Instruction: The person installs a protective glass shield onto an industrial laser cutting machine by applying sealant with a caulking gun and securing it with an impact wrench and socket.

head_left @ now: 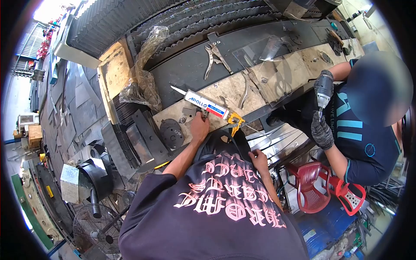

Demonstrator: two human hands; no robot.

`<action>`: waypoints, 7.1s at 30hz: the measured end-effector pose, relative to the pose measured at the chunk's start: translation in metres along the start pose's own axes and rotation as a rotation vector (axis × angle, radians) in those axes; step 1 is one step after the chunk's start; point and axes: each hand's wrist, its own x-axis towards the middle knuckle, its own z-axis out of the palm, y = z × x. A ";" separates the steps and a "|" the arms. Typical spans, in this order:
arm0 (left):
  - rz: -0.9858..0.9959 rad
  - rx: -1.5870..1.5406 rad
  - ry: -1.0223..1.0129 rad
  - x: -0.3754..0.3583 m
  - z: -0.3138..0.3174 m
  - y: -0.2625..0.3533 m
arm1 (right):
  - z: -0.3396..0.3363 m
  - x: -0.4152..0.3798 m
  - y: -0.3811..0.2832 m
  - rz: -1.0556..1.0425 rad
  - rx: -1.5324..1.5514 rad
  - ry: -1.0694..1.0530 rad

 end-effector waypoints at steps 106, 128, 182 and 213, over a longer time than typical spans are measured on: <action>0.264 0.382 -0.911 -0.141 -0.003 0.049 | -0.193 0.016 0.152 -0.241 -0.246 -0.702; -0.098 -0.446 -0.560 -0.160 0.162 0.295 | -0.361 0.104 0.331 0.005 0.188 -0.528; -0.368 -0.660 0.386 0.019 0.260 0.551 | -0.590 0.649 0.034 -0.169 1.108 -0.349; 0.223 -0.778 0.435 0.318 0.400 0.803 | -0.779 0.884 0.025 -0.490 1.221 -0.162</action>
